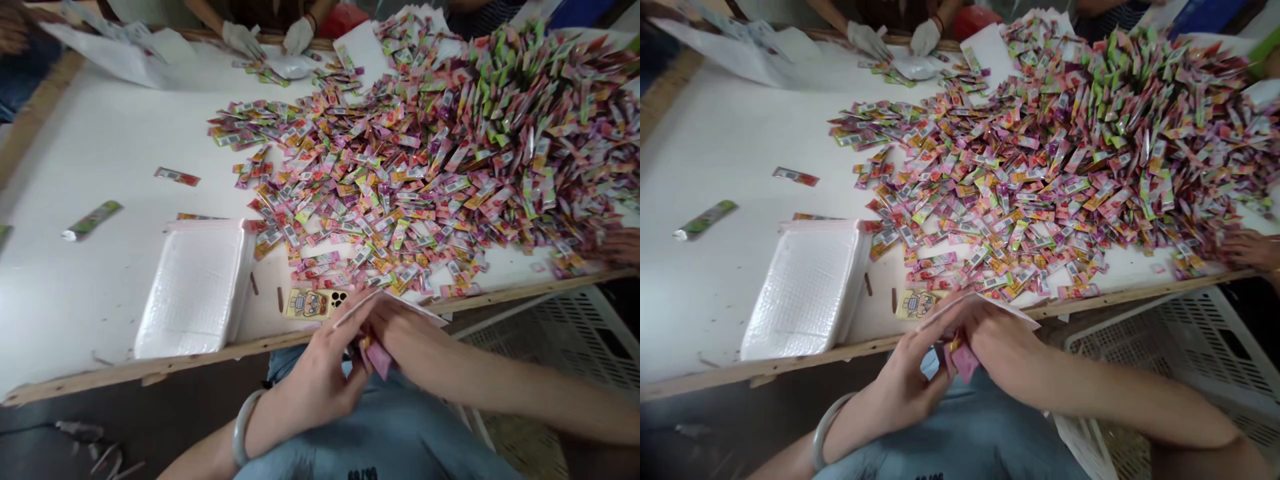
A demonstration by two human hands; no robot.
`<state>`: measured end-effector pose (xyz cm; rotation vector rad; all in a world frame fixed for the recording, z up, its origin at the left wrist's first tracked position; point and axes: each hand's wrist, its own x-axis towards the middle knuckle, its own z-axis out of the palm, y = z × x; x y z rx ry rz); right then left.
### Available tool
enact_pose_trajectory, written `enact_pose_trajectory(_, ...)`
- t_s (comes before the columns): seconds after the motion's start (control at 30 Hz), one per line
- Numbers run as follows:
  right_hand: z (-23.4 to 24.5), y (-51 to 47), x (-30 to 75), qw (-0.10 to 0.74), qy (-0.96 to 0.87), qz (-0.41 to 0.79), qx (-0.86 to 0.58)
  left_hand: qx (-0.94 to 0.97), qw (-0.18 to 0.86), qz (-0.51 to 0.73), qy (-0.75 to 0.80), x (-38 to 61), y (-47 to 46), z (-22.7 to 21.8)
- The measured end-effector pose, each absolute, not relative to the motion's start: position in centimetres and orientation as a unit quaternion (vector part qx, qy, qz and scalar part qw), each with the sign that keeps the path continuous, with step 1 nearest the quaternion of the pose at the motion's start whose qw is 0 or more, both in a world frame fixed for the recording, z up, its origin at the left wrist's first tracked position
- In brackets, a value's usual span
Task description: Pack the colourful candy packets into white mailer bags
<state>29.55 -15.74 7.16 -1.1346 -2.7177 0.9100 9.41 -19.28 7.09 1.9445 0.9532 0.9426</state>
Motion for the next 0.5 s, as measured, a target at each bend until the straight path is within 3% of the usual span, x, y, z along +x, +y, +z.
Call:
enact_pose_trajectory(0.13, 10.3, -14.6, 29.7, -0.016, -0.888, 0.358, -0.29, 0.762, 0.4, 0.344, 0.376, 9.5, -19.1, 7.2)
enact_pose_trajectory(0.3, 15.4, -10.8, 35.1, 0.126, -0.829, 0.43, -0.334, 0.703, 0.421, 0.412, 0.399, 8.3, -19.2, 7.8)
enact_pose_trajectory(0.4, 11.2, -5.3, 36.0, 0.21, -0.745, 0.497, -0.392, 0.701, 0.426, 0.403, 0.405, 7.8, -19.4, 7.9)
enact_pose_trajectory(0.5, 3.9, 0.2, 33.9, 0.152, -0.732, 0.29, -0.597, 0.712, 0.423, 0.39, 0.403, 7.7, -19.6, 7.8)
